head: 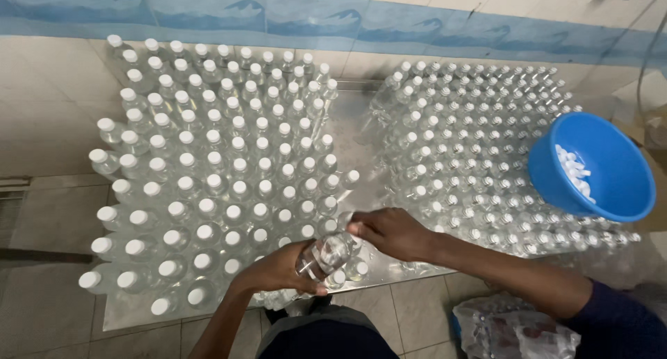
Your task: The person repeatedly picks up clear plastic bottles from a metal table and screws white caps onto them. The capped bottles are then placed back onto the table among other filled bottles. A blue bucket containing loose caps is visible nearby.
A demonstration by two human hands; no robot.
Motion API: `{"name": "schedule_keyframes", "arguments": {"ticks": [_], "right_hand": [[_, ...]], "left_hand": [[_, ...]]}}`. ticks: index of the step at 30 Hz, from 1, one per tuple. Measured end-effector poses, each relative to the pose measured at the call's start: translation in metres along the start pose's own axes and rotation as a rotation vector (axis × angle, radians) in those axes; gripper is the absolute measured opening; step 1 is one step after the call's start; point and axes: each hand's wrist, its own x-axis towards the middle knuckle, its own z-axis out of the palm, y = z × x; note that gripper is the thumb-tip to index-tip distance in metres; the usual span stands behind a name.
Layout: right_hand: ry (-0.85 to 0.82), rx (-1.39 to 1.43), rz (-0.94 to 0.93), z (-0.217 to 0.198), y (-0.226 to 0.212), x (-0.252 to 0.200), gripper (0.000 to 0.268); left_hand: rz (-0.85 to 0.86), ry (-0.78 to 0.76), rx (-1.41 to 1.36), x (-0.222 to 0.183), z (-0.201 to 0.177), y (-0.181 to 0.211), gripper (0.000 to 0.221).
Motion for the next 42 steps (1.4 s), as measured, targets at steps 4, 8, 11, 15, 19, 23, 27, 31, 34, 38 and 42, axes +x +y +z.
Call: {"name": "schedule_keyframes", "arguments": {"ticks": [4,8,11,15,19,23,27,31,34,38,42], "right_hand": [[0.214,-0.637,-0.582,0.014,0.045,-0.029,0.066],[0.364,-0.429,-0.792,0.060,0.062,-0.053,0.049],[0.282,0.126,-0.343,0.084,0.063,-0.077,0.056],[0.158,1.064,0.370,0.113,0.081,-0.090,0.064],[-0.069,1.499,0.815,0.099,0.079,-0.097,0.085],[-0.290,1.803,0.820,0.130,0.123,-0.108,0.064],[-0.572,2.217,0.745,0.215,0.189,-0.130,0.082],[-0.643,2.533,0.764,0.174,0.193,-0.118,0.072],[-0.361,1.885,0.568,0.041,0.155,-0.088,0.074],[0.181,1.181,0.460,-0.055,0.160,-0.037,0.073],[0.395,0.708,0.116,-0.149,0.168,0.037,0.039]], "left_hand": [[0.086,-0.261,-0.076,0.021,0.004,-0.016,0.080],[0.031,-0.614,-0.163,0.042,0.011,-0.011,0.067],[-0.085,-0.512,0.072,0.045,0.019,0.017,0.090],[-0.331,-0.208,0.436,0.053,0.050,0.049,0.107],[-0.210,-0.026,0.933,0.089,0.109,0.003,0.078],[0.182,0.379,1.892,0.109,0.139,0.004,0.009],[0.744,0.347,2.211,0.105,0.122,0.066,0.030],[1.029,0.238,2.181,0.153,0.072,0.053,0.062],[0.993,0.488,2.117,0.179,0.043,0.059,0.050],[0.670,0.747,1.986,0.214,0.009,0.063,0.056],[0.248,0.940,1.599,0.220,-0.028,0.101,0.121]]}}
